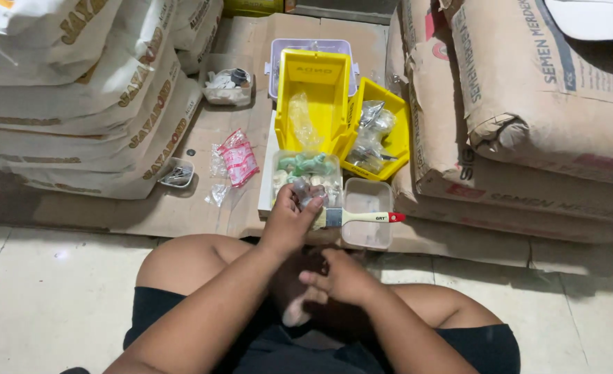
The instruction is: Cleaning small hardware parts with a brush after removing them from plastic bags
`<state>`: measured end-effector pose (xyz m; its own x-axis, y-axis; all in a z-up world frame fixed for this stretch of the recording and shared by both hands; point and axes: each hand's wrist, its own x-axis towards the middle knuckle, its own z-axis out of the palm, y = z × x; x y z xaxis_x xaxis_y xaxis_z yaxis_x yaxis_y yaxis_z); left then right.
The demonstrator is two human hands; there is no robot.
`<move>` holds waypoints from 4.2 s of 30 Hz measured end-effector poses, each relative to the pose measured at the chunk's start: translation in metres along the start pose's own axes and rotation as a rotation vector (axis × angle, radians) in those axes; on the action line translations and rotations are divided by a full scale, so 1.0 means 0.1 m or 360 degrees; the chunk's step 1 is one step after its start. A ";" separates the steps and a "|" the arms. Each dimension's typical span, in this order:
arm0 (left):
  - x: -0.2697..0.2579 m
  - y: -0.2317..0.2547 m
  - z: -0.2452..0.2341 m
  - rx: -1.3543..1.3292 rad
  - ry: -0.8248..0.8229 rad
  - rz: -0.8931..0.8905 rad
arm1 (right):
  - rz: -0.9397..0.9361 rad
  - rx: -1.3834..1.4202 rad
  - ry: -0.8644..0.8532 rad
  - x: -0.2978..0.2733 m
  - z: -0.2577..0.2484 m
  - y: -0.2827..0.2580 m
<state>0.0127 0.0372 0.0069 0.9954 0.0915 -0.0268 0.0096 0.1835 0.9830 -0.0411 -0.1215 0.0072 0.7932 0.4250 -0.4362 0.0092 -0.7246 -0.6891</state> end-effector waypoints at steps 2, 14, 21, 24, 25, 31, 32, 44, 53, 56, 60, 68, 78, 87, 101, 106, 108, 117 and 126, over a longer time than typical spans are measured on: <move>0.08 -0.18 -0.04 -0.0087 -0.0089 -0.0018 | -0.0071 0.0371 0.0128 0.07 -0.18 0.35; 0.19 -0.30 0.30 -0.0062 -0.0418 -0.0033 | -0.0431 0.1070 0.0815 -0.11 -0.73 0.51; 0.17 -0.17 0.34 -0.0179 -0.0393 -0.0127 | -0.0615 0.1129 0.1385 -0.13 -0.91 0.85; 0.28 -0.50 0.19 -0.0102 -0.0387 -0.0088 | -0.0482 0.0553 0.1453 -0.24 -0.79 0.70; 0.22 -0.36 0.25 -0.0103 -0.0386 -0.0093 | -0.0478 0.0554 0.1450 -0.23 -0.78 0.64; -0.05 -0.10 0.44 -0.0202 -0.0324 -0.0210 | -0.0636 0.0567 0.1696 -0.28 -0.81 0.59; -0.06 -0.07 0.43 -0.0144 -0.0335 -0.0175 | -0.0731 0.0619 0.1704 -0.33 -0.83 0.55; -0.22 0.41 0.51 0.0663 -0.0364 -0.0074 | -0.0560 0.0543 0.1895 -0.41 -0.62 0.54; -0.08 0.36 0.49 0.0467 -0.0313 -0.0283 | -0.0529 0.0569 0.1842 -0.47 -0.68 0.49; -0.06 0.15 0.41 0.0237 -0.0319 -0.0365 | -0.0477 0.0414 0.1805 -0.47 -0.63 0.48; -0.12 0.02 0.33 0.0246 -0.0398 -0.0039 | -0.0864 0.0305 0.1813 -0.31 -0.75 0.42; -0.21 0.29 0.40 0.0448 -0.0239 -0.0026 | -0.0941 0.0435 0.1772 -0.42 -0.65 0.31; -0.18 0.30 0.34 0.0697 -0.0249 0.0360 | -0.0955 0.0317 0.1808 -0.49 -0.66 0.30; -0.23 0.47 0.45 0.0781 -0.0196 0.0161 | -0.0933 0.0368 0.1822 -0.46 -0.70 0.28; -0.28 0.68 0.45 0.0728 -0.0316 0.0361 | -0.0911 0.0336 0.1712 -0.43 -0.72 0.31; -0.25 0.63 0.45 0.0717 -0.0298 0.0368 | -0.0973 0.0426 0.1720 -0.47 -0.72 0.25; -0.26 0.49 0.46 0.0702 -0.0313 0.0294 | -0.1023 0.0312 0.1724 -0.47 -0.73 0.18; -0.25 0.49 0.46 0.0654 -0.0234 0.0142 | -0.1010 0.0239 0.1683 -0.47 -0.72 0.17; -0.24 0.56 0.42 0.0501 -0.0305 0.0112 | -0.1072 0.0170 0.1678 -0.47 -0.76 0.17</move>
<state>-0.0062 0.0043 0.0702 0.9941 -0.0969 0.0483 -0.0607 -0.1291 0.9898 -0.0321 -0.1947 0.0603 0.7508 0.0174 0.6603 0.5911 -0.4639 -0.6598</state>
